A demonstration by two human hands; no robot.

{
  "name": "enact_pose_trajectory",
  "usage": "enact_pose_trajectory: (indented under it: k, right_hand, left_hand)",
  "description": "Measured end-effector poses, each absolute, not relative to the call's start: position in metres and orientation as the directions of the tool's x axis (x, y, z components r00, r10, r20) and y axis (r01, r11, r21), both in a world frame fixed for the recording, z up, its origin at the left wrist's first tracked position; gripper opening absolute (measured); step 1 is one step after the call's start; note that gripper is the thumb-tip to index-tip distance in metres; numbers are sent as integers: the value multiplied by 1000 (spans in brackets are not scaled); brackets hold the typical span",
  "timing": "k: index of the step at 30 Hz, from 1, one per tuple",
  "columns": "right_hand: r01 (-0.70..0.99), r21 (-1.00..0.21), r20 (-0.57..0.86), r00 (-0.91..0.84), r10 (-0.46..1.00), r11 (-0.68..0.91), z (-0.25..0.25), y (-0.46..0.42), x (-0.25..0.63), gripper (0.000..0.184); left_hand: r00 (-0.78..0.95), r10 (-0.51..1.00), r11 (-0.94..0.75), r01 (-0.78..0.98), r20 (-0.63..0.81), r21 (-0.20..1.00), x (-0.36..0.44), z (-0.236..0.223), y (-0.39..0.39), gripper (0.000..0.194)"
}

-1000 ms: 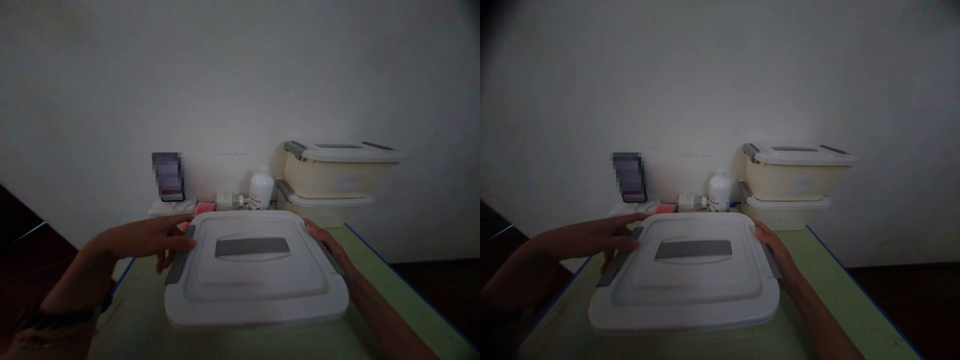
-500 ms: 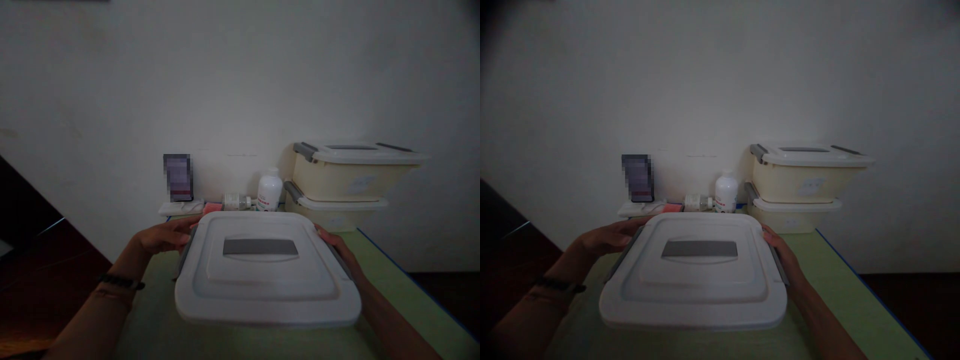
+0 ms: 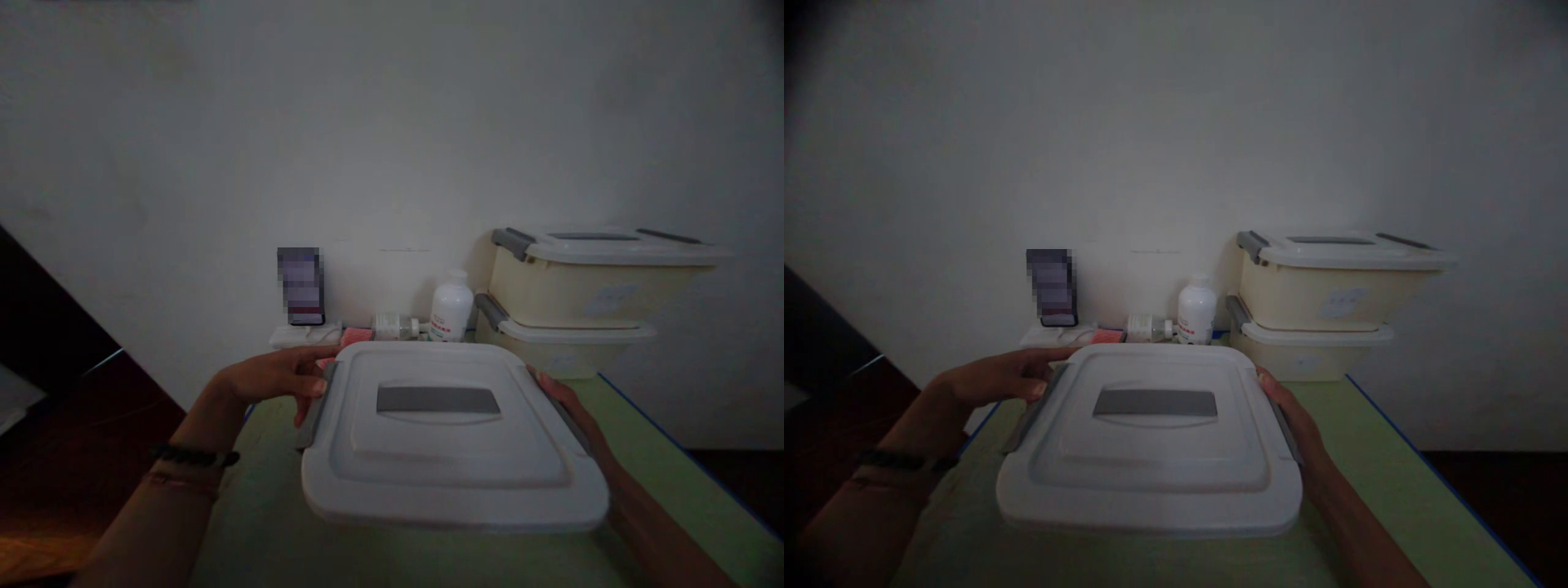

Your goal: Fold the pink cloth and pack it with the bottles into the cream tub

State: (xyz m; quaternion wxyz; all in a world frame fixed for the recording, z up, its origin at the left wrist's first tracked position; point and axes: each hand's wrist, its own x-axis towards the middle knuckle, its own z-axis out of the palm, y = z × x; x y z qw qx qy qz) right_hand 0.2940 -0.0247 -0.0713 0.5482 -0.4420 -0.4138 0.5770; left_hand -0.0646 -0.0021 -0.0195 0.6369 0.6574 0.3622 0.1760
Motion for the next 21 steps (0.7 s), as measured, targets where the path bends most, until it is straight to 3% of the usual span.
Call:
enact_pose_trajectory:
  k: [6,12,14,17,21]
  right_hand:
    - [-401,-901,-212,70,975,-167,-75,-22,296,26]
    - [-405,-901,-196,55,979,-157,-74,-21,295,25]
    - [-392,-904,-183,-7,983,-171,-71,-23,293,27]
    - [-341,-924,-151,-91,984,-173,-66,-24,293,32]
    - [-305,-939,-114,-158,981,-158,-67,-20,299,30]
  left_hand:
    - [581,735,60,457,-349,887,-53,5,-12,81]
    - [501,787,-70,652,-359,755,-50,20,-20,75]
    - [429,866,-178,745,-257,643,-46,23,-23,67]
    - [350,936,-323,828,26,458,-29,22,-27,62]
    - [520,833,-551,752,188,361,4,13,-29,58]
